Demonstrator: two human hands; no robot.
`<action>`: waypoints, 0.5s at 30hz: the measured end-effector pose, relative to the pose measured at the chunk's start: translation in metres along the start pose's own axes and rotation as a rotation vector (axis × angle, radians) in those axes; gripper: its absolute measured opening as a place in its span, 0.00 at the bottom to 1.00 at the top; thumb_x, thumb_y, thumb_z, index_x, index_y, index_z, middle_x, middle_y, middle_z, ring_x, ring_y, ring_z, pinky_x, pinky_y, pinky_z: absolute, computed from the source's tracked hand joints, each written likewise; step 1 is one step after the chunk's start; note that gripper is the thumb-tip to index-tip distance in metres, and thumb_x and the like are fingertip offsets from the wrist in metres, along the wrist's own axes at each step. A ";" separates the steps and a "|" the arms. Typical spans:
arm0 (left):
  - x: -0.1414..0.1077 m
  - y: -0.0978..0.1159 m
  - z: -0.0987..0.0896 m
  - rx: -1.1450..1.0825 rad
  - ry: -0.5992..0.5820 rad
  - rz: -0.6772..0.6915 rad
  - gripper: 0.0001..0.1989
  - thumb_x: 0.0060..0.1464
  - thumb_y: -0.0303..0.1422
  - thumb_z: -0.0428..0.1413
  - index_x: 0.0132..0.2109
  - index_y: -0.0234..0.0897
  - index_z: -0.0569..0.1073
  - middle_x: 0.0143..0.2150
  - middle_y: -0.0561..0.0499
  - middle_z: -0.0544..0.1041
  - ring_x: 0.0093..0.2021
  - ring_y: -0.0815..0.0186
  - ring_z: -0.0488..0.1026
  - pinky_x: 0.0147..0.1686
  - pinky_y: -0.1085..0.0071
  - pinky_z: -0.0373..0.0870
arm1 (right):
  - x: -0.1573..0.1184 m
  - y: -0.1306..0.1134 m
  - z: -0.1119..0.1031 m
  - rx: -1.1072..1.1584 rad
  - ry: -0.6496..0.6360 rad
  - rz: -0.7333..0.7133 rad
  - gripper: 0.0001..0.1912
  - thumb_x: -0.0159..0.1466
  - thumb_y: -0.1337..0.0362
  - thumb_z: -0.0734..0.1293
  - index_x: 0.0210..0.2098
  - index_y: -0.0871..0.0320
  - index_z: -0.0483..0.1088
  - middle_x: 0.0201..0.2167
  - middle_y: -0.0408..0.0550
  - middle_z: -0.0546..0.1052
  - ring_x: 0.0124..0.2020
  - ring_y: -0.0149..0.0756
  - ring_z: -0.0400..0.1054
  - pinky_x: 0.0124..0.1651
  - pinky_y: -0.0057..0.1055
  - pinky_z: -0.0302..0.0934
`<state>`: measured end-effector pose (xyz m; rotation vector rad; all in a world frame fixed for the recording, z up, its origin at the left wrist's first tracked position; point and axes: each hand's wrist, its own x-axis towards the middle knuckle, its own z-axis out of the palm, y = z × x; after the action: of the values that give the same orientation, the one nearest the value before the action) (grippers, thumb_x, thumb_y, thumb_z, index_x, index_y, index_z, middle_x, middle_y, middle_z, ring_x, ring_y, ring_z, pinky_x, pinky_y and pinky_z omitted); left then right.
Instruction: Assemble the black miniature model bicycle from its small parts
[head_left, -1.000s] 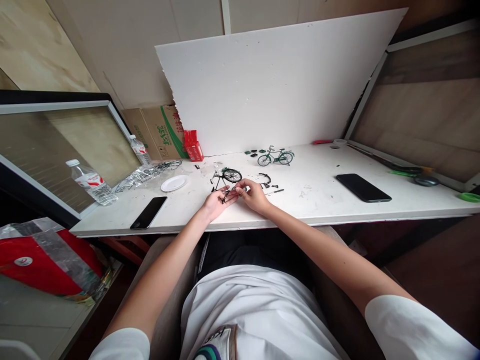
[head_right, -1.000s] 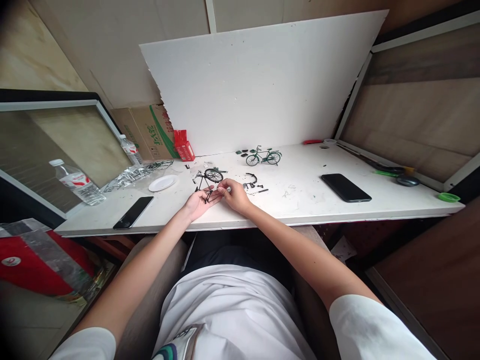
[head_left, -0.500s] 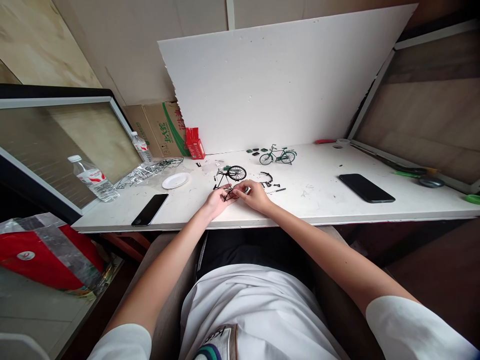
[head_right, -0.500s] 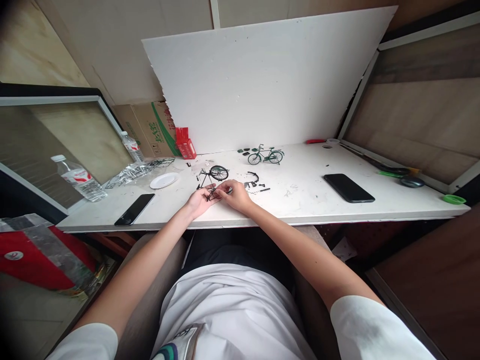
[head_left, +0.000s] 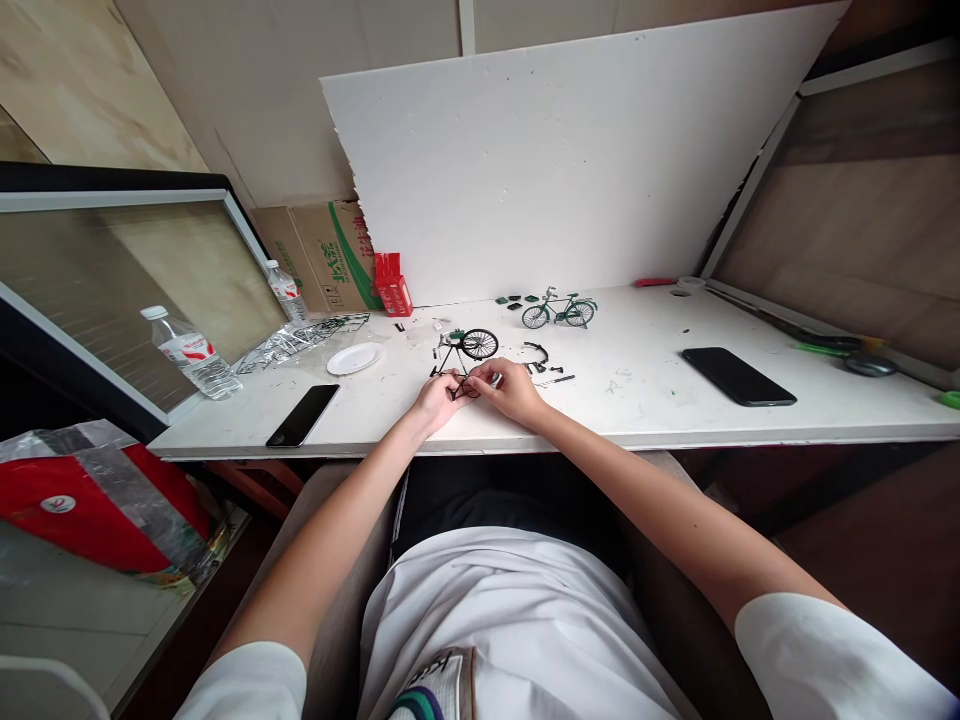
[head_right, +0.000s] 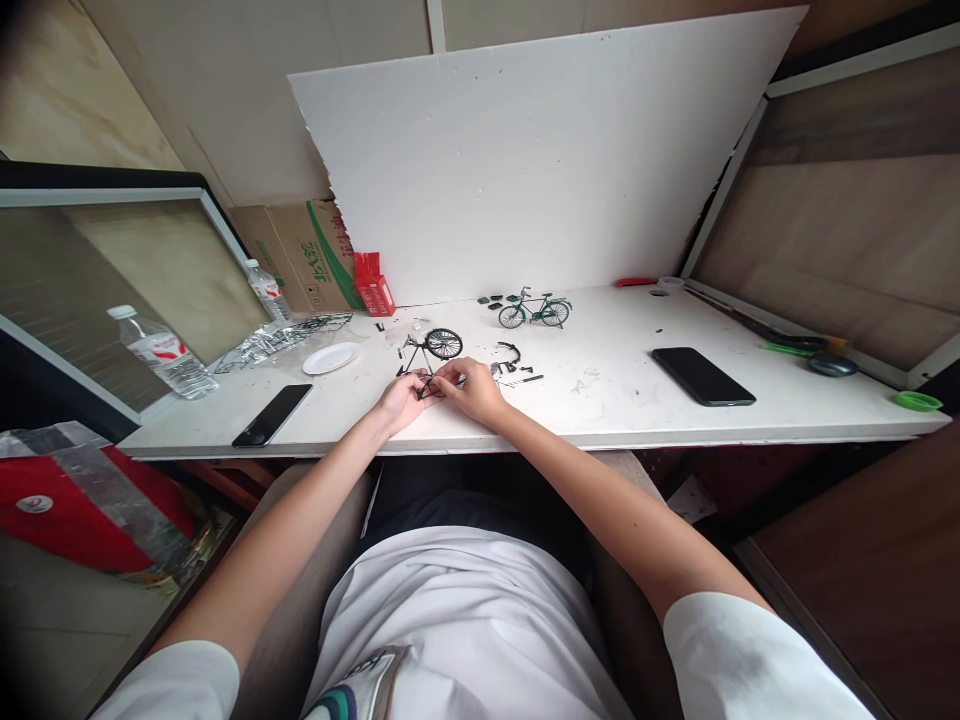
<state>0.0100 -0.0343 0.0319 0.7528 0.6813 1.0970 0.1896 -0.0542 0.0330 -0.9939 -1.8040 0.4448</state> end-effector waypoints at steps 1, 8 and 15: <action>0.000 0.000 0.000 0.010 -0.013 0.006 0.12 0.41 0.18 0.52 0.34 0.36 0.69 0.31 0.49 0.76 0.46 0.57 0.78 0.60 0.49 0.74 | 0.000 0.000 0.000 -0.009 0.007 -0.007 0.08 0.68 0.57 0.72 0.38 0.53 0.82 0.39 0.49 0.85 0.41 0.42 0.77 0.43 0.37 0.70; 0.001 -0.001 -0.002 0.041 -0.049 0.023 0.11 0.41 0.18 0.53 0.33 0.36 0.69 0.32 0.48 0.77 0.47 0.58 0.78 0.60 0.51 0.74 | 0.000 0.003 0.002 -0.025 0.028 -0.011 0.08 0.68 0.57 0.72 0.38 0.53 0.82 0.40 0.49 0.85 0.42 0.44 0.77 0.43 0.38 0.69; 0.001 0.001 -0.001 0.018 -0.003 -0.003 0.17 0.39 0.17 0.53 0.38 0.35 0.73 0.34 0.47 0.78 0.46 0.57 0.79 0.60 0.49 0.74 | -0.001 0.003 0.002 -0.117 0.008 -0.086 0.09 0.70 0.60 0.70 0.40 0.51 0.84 0.40 0.50 0.85 0.45 0.46 0.75 0.44 0.40 0.69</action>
<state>0.0092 -0.0326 0.0317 0.7684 0.6899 1.0881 0.1890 -0.0533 0.0291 -0.9920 -1.8747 0.2845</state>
